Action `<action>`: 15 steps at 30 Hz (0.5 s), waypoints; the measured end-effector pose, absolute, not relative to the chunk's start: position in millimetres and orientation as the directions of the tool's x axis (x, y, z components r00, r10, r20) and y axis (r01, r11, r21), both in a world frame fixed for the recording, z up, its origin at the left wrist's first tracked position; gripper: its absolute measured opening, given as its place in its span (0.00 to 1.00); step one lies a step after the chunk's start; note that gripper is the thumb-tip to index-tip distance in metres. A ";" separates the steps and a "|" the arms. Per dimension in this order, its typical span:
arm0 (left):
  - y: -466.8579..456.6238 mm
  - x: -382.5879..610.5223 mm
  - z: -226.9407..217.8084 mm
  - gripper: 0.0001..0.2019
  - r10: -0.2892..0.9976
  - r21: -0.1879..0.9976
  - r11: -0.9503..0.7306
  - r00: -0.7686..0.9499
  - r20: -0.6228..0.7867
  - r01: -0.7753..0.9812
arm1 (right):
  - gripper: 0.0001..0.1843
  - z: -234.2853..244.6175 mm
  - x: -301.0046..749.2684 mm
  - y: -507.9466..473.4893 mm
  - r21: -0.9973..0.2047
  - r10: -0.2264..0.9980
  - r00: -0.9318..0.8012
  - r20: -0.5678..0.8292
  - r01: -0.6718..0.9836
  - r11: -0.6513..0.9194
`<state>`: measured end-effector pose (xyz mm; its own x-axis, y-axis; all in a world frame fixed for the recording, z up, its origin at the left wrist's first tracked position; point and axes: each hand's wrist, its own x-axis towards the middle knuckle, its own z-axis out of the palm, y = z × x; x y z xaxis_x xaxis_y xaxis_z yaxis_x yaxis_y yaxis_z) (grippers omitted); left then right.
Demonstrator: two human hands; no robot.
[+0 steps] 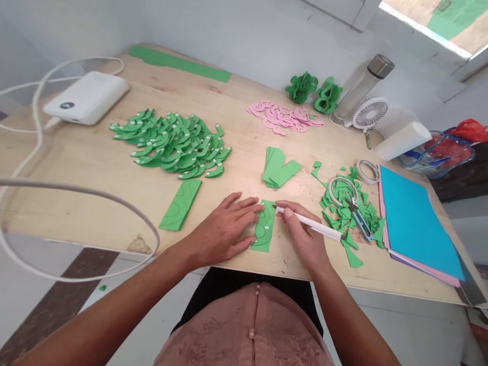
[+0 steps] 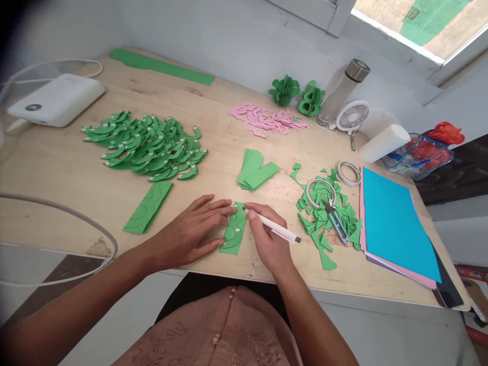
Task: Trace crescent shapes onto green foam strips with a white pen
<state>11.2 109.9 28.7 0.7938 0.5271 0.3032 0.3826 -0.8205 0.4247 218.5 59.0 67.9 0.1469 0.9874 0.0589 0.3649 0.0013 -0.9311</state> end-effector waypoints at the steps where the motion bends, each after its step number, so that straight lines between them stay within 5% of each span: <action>1: 109.8 11.1 28.9 0.12 0.530 0.426 -0.818 0.794 0.297 0.387 | 0.12 66.7 217.7 64.5 -0.936 0.986 0.166 0.021 0.349 -0.039; 15: 110.3 10.3 28.6 0.11 0.541 0.446 -0.807 0.786 0.298 0.386 | 0.08 58.0 211.8 89.9 -0.923 0.978 0.195 -0.074 0.357 -0.141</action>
<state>10.3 110.3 28.6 0.7865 0.5408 0.2982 0.3858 -0.8073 0.4465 211.8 89.9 58.0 0.1949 0.9780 -0.0742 0.3573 -0.1413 -0.9232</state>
